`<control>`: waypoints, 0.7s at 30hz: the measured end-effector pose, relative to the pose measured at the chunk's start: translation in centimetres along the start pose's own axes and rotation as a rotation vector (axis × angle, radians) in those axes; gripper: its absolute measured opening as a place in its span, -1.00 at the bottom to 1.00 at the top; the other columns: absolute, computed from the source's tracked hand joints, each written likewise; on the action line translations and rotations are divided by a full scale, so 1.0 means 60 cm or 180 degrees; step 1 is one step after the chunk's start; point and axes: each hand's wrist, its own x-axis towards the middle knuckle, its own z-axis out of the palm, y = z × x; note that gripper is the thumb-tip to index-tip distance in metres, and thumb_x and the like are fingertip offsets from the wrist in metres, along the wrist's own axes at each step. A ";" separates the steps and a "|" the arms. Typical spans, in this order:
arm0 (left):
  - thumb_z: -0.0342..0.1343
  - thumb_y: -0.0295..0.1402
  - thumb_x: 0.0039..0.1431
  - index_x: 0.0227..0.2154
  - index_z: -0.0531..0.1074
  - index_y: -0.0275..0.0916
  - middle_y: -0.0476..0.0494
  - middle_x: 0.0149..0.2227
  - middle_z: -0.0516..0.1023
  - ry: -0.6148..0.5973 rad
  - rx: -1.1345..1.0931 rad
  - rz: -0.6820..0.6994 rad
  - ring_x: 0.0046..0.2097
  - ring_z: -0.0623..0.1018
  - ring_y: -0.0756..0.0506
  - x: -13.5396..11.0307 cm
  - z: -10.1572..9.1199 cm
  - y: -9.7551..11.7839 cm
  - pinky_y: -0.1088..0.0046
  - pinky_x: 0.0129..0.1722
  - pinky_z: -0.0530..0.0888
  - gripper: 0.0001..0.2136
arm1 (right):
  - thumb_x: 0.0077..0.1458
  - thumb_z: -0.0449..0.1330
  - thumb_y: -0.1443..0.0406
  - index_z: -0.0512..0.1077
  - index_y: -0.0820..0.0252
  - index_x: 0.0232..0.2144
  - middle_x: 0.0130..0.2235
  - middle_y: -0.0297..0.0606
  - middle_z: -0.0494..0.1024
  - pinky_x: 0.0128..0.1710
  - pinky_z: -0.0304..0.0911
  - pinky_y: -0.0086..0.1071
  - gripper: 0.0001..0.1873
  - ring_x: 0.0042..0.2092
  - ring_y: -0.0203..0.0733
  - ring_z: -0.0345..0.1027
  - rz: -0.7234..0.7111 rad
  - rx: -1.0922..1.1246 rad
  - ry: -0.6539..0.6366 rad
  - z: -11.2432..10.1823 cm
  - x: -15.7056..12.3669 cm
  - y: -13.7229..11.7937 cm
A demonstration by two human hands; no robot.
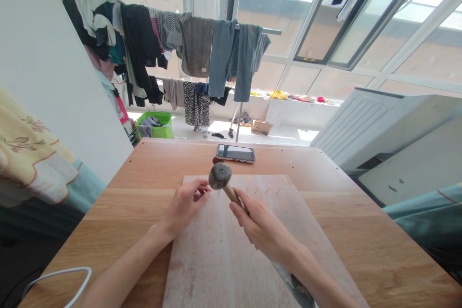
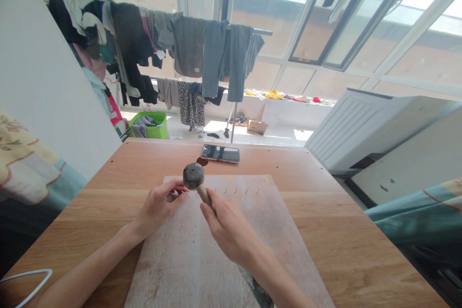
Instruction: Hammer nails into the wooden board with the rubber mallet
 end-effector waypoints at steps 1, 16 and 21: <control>0.11 -0.35 0.18 -0.20 0.50 -0.18 -0.05 -0.29 0.66 0.0005 0.0023 0.0002 -0.35 0.59 -0.03 0.000 0.000 0.000 0.46 -0.29 0.55 -0.85 | 0.37 0.00 0.21 0.37 0.12 -0.13 -0.50 -0.48 0.32 -0.66 0.01 -0.53 -0.81 -0.62 -0.42 0.14 -0.0007 -0.0006 0.0000 0.000 0.000 0.000; 0.07 -0.41 0.15 -0.37 0.42 -0.18 0.03 -0.40 0.58 -0.0047 0.0114 -0.0016 -0.42 0.52 0.00 0.002 -0.004 0.003 0.53 -0.33 0.48 -0.95 | 0.39 -0.01 0.24 0.39 0.11 -0.09 -0.46 -0.43 0.35 -0.37 0.04 -0.36 -0.80 -0.41 -0.24 0.21 -0.0295 -0.0392 -0.0042 0.007 -0.005 0.000; 0.06 -0.40 0.14 -0.38 0.41 -0.17 0.04 -0.43 0.54 -0.0078 0.0157 0.0012 -0.42 0.51 -0.01 0.003 -0.008 0.005 0.54 -0.35 0.46 -0.96 | 0.39 -0.03 0.23 0.36 0.10 -0.09 -0.45 -0.42 0.34 -0.36 0.03 -0.35 -0.80 -0.40 -0.23 0.19 -0.0294 -0.0438 -0.0113 0.006 -0.008 -0.001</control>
